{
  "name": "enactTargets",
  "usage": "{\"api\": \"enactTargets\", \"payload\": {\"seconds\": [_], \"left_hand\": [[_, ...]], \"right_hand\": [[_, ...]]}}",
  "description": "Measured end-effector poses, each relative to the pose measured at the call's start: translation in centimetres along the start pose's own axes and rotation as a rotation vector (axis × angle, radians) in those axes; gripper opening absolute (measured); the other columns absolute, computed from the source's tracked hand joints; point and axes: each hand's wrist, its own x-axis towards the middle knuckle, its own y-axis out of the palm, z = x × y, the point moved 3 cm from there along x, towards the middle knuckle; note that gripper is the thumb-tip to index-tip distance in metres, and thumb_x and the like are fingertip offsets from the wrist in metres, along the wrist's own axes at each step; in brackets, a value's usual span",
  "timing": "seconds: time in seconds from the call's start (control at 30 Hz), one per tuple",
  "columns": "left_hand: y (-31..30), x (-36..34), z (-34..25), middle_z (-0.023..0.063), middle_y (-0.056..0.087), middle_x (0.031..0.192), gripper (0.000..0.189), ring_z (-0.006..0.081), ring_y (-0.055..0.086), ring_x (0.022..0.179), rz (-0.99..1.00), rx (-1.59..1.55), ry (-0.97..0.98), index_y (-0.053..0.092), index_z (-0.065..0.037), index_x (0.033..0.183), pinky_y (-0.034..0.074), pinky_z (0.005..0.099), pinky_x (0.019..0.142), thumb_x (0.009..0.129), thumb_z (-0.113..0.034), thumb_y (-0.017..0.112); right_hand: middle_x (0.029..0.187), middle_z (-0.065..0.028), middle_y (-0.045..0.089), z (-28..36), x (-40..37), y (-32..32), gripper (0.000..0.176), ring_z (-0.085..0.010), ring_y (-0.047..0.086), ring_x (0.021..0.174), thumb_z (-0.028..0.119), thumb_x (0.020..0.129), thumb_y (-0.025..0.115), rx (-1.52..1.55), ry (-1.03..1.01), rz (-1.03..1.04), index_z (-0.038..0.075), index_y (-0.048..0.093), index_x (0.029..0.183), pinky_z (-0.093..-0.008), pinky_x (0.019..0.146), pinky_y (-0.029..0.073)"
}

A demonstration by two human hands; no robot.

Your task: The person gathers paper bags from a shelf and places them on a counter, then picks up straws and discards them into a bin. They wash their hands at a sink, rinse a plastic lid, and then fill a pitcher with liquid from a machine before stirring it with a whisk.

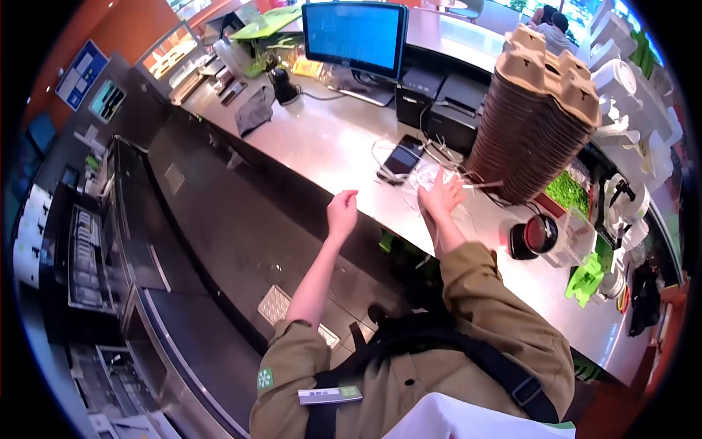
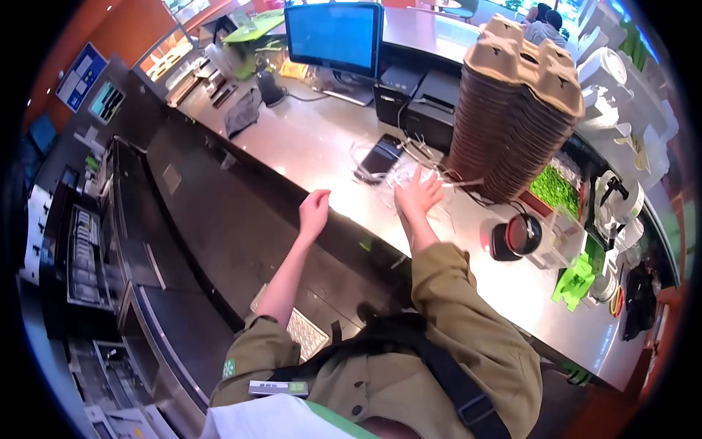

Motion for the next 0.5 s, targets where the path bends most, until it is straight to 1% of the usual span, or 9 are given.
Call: {"api": "enactTargets", "payload": {"seconds": [0.03, 0.1, 0.23, 0.3, 0.33, 0.37, 0.4, 0.43, 0.5], "left_hand": [[1.6, 2.7, 0.7, 0.014, 0.058, 0.083, 0.019, 0.0252, 0.057, 0.075, 0.041, -0.106, 0.012, 0.057, -0.002, 0.091, 0.044, 0.0305, 0.067, 0.077, -0.011, 0.048], [5.0, 8.1, 1.6, 0.0141, 0.057, 0.084, 0.022, 0.0242, 0.057, 0.075, 0.079, -0.014, 0.192, 0.056, -0.004, 0.097, 0.046, 0.0297, 0.067, 0.078, -0.006, 0.046], [10.1, 14.4, 2.6, 0.0198, 0.046, 0.102, 0.038, 0.0318, 0.048, 0.093, 0.165, 0.299, -0.012, 0.048, -0.009, 0.108, 0.041, 0.0378, 0.079, 0.074, -0.024, 0.053], [11.9, 15.3, 3.1, 0.0211, 0.042, 0.107, 0.048, 0.0344, 0.044, 0.099, 0.205, 0.478, -0.215, 0.044, -0.009, 0.113, 0.039, 0.0402, 0.081, 0.071, -0.03, 0.057], [13.2, 15.7, 4.7, 0.0208, 0.041, 0.108, 0.055, 0.0355, 0.041, 0.102, 0.258, 0.517, -0.185, 0.041, -0.006, 0.112, 0.039, 0.042, 0.082, 0.068, -0.031, 0.06], [13.8, 15.6, 5.2, 0.0217, 0.047, 0.103, 0.045, 0.0348, 0.047, 0.095, 0.227, 0.625, -0.126, 0.046, 0.0, 0.102, 0.041, 0.0417, 0.077, 0.068, -0.026, 0.059], [13.8, 15.8, 5.5, 0.0221, 0.054, 0.088, 0.03, 0.0352, 0.053, 0.083, 0.199, 0.531, -0.139, 0.053, 0.003, 0.087, 0.044, 0.0413, 0.07, 0.069, -0.021, 0.057], [14.4, 16.0, 6.8, 0.0214, 0.056, 0.074, 0.02, 0.036, 0.055, 0.075, 0.14, 0.48, -0.044, 0.055, 0.003, 0.073, 0.044, 0.0417, 0.064, 0.071, -0.017, 0.053], [14.4, 16.5, 7.0, 0.0163, 0.056, 0.075, 0.011, 0.0334, 0.053, 0.075, 0.125, 0.42, 0.016, 0.054, -0.001, 0.073, 0.041, 0.0423, 0.066, 0.074, -0.012, 0.052]], "right_hand": [[0.129, -0.0225, 0.023, -0.4, 0.0, 0.5, 0.062, -0.0375, 0.02, 0.119, 0.033, 0.064, 0.059, -0.014, -0.047, -0.077, 0.013, 0.04, 0.119, -0.0509, 0.092, 0.023], [0.118, -0.02, 0.036, -1.8, 0.4, 1.5, 0.044, -0.0346, 0.031, 0.111, 0.021, 0.064, 0.056, 0.12, -0.205, -0.202, 0.007, 0.049, 0.105, -0.045, 0.089, 0.029], [0.098, -0.0158, 0.047, -3.6, 0.6, 1.3, 0.023, -0.031, 0.044, 0.091, 0.0, 0.063, 0.05, 0.36, -0.401, -0.332, 0.0, 0.054, 0.086, -0.0372, 0.08, 0.037], [0.095, -0.015, 0.047, -3.9, 0.7, 1.7, 0.022, -0.0308, 0.044, 0.09, -0.003, 0.062, 0.049, 0.382, -0.436, -0.335, 0.0, 0.052, 0.083, -0.0362, 0.078, 0.038], [0.093, -0.0146, 0.047, -4.0, 1.3, 1.6, 0.022, -0.0307, 0.044, 0.089, -0.005, 0.061, 0.048, 0.387, -0.448, -0.341, -0.001, 0.052, 0.082, -0.0357, 0.077, 0.038], [0.092, -0.0145, 0.046, -4.0, 1.7, 1.0, 0.02, -0.0308, 0.044, 0.088, -0.005, 0.061, 0.048, 0.407, -0.441, -0.335, -0.001, 0.051, 0.08, -0.0359, 0.076, 0.038], [0.09, -0.0144, 0.046, -3.9, 1.4, 0.8, 0.018, -0.0309, 0.044, 0.087, -0.005, 0.06, 0.048, 0.435, -0.427, -0.313, -0.001, 0.05, 0.078, -0.0361, 0.075, 0.038], [0.086, -0.0132, 0.046, -3.9, 1.6, 1.0, 0.017, -0.0304, 0.044, 0.084, -0.006, 0.06, 0.048, 0.47, -0.4, -0.314, -0.001, 0.049, 0.076, -0.0358, 0.073, 0.038], [0.084, -0.0125, 0.047, -4.1, 2.2, 1.1, 0.016, -0.0299, 0.044, 0.083, -0.007, 0.059, 0.048, 0.536, -0.368, -0.292, -0.001, 0.049, 0.075, -0.0354, 0.072, 0.039]]}}
